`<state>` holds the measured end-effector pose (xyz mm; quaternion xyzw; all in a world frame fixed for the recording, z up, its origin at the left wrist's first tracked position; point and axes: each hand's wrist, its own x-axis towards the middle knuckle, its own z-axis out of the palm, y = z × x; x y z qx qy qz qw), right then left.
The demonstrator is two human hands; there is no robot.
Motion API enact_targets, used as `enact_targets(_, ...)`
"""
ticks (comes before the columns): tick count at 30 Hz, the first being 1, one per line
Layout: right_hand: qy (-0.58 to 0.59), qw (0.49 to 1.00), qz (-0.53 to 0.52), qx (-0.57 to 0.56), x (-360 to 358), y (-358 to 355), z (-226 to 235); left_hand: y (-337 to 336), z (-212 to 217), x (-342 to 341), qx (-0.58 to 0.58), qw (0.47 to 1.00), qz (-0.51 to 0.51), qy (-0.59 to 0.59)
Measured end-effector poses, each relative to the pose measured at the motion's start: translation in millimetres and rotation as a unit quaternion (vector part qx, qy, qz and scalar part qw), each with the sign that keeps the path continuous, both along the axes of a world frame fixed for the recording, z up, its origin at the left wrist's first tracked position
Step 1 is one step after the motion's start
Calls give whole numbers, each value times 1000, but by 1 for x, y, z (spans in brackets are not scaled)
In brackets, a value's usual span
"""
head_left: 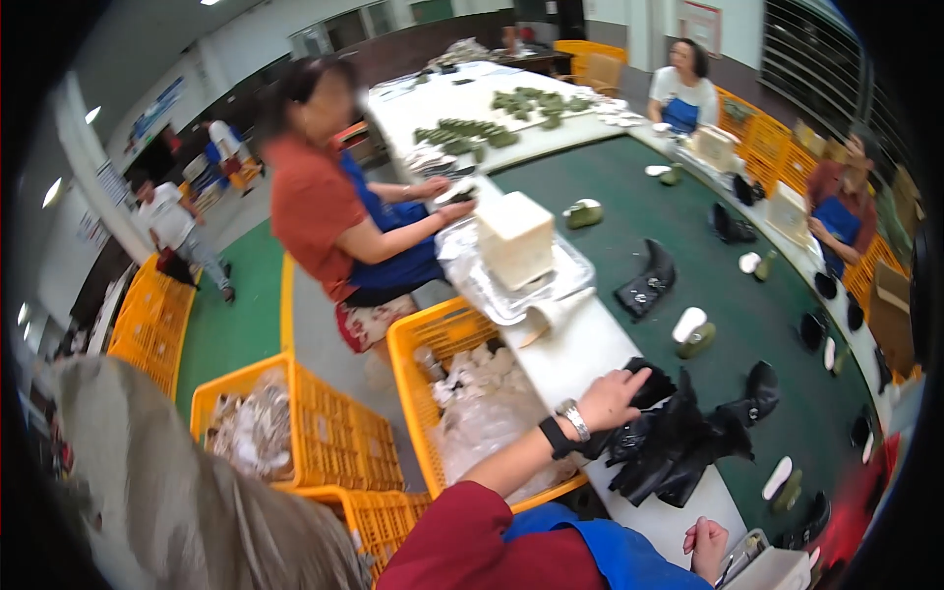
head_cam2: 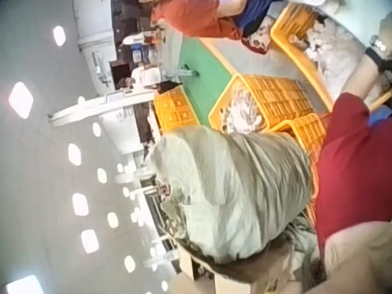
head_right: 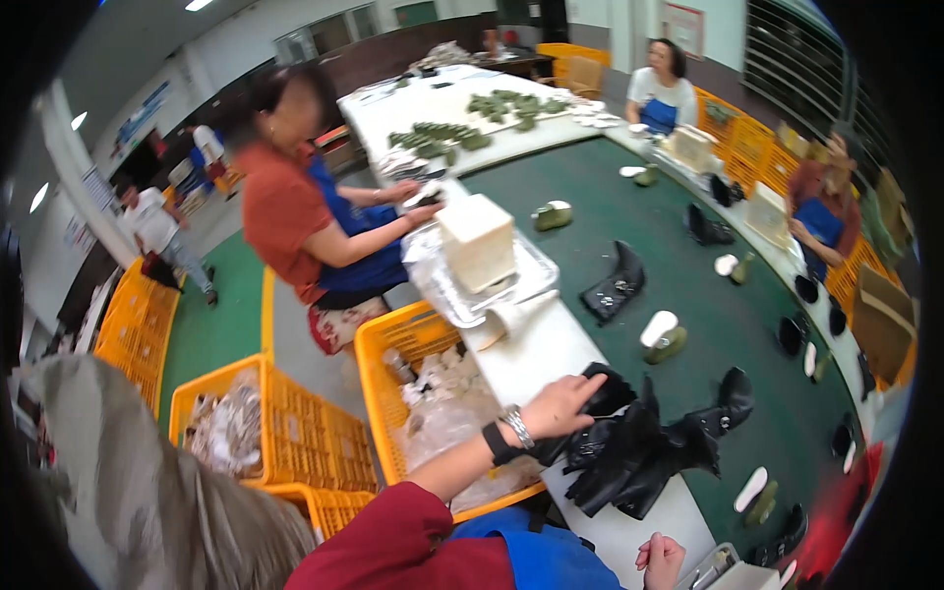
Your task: Apply adhesive or finish to the inside and outside of leather boot components using a brush and a glue container.
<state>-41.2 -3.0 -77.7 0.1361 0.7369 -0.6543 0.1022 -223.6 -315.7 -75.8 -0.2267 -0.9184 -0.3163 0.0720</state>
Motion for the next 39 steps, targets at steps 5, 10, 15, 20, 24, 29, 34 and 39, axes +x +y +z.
enact_targets(5, 19, 998, 25, -48, -16, -33, 1, 15, -43, 54, -32, 993, 104, -36)
enact_targets(10, -11, 997, 43, -62, -20, -51, 3, 25, -73, 69, -64, 990, 118, -51)
enact_targets(15, 2, 998, 35, -52, -19, -49, 1, 26, -76, 66, -58, 990, 118, -55)
enact_targets(20, -6, 998, 32, -56, -16, -43, -6, 29, -76, 76, -71, 990, 118, -32)
enact_targets(24, 9, 997, 23, -69, -11, -55, 4, 29, -71, 84, -76, 989, 116, -44)
enact_targets(29, -24, 1000, 6, -1, -1, -43, 0, 39, -71, 87, -64, 995, 78, -24)
enact_targets(34, -25, 995, 79, 52, -20, -47, 22, 19, -65, 71, -49, 995, 81, -15)
enact_targets(39, -10, 999, -24, -24, 9, -28, 20, 25, -76, 63, -98, 993, 64, -27)
